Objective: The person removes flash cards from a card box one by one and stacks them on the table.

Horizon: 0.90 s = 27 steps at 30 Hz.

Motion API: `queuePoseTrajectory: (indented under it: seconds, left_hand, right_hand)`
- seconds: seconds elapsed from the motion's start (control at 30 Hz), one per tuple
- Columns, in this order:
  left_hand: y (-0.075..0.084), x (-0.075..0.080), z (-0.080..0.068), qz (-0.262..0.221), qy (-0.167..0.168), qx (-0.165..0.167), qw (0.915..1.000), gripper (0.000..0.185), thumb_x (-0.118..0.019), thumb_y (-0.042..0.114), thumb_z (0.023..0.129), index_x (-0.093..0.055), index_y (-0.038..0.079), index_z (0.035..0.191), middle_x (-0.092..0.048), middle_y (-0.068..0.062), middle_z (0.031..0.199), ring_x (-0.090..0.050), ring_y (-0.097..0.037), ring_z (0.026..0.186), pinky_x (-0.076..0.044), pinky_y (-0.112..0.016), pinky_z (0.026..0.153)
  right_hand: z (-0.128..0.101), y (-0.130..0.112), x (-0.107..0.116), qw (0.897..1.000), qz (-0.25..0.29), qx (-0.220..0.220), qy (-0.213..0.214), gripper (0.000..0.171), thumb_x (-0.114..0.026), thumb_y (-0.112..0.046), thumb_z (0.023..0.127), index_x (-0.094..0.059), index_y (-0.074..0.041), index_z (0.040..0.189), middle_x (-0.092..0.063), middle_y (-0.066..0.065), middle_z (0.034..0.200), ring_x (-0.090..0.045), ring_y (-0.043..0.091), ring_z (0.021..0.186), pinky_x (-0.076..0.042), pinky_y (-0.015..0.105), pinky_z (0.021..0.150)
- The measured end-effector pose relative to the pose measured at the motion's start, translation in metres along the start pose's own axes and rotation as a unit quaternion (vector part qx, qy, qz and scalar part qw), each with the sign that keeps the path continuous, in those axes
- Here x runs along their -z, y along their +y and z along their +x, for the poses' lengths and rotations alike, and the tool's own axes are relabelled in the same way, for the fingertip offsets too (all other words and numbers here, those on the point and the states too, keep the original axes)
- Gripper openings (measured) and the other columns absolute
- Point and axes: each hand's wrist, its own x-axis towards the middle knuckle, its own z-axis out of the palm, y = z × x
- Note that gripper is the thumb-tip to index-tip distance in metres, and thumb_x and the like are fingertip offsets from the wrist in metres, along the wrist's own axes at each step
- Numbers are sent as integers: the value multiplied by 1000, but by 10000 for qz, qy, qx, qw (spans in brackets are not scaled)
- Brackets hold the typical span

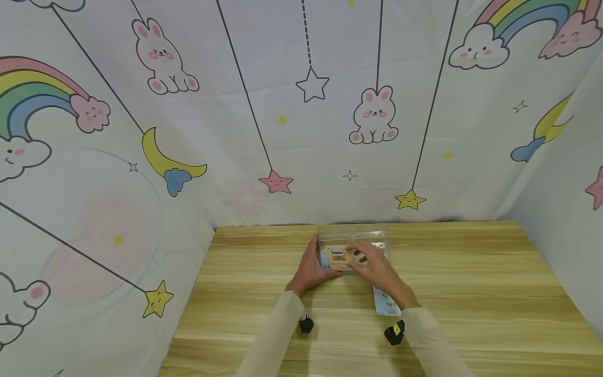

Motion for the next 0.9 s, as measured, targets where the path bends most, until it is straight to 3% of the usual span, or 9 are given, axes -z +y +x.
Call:
queuePoseTrajectory:
  seconds: [0.3,0.9]
  left_hand:
    - [1,0,0,-27,115,-196,9997,132,-99,29,72,-9,10,166,-30,-14,163,-37,-28,149,-38,-40,116]
    - [6,2,-2,-36,62,-68,10000,133,-99,27,72,-8,5,166,-28,-18,164,-36,-31,149,-34,-39,118]
  right_hand:
    - [-4,2,3,9994,239,-235,113,43,-84,-3,87,-68,-6,126,-65,12,125,-70,24,94,-60,29,74]
    - [-20,6,27,9970,282,-715,101,49,-85,-1,85,-66,-6,129,-63,12,131,-69,19,89,-60,29,75]
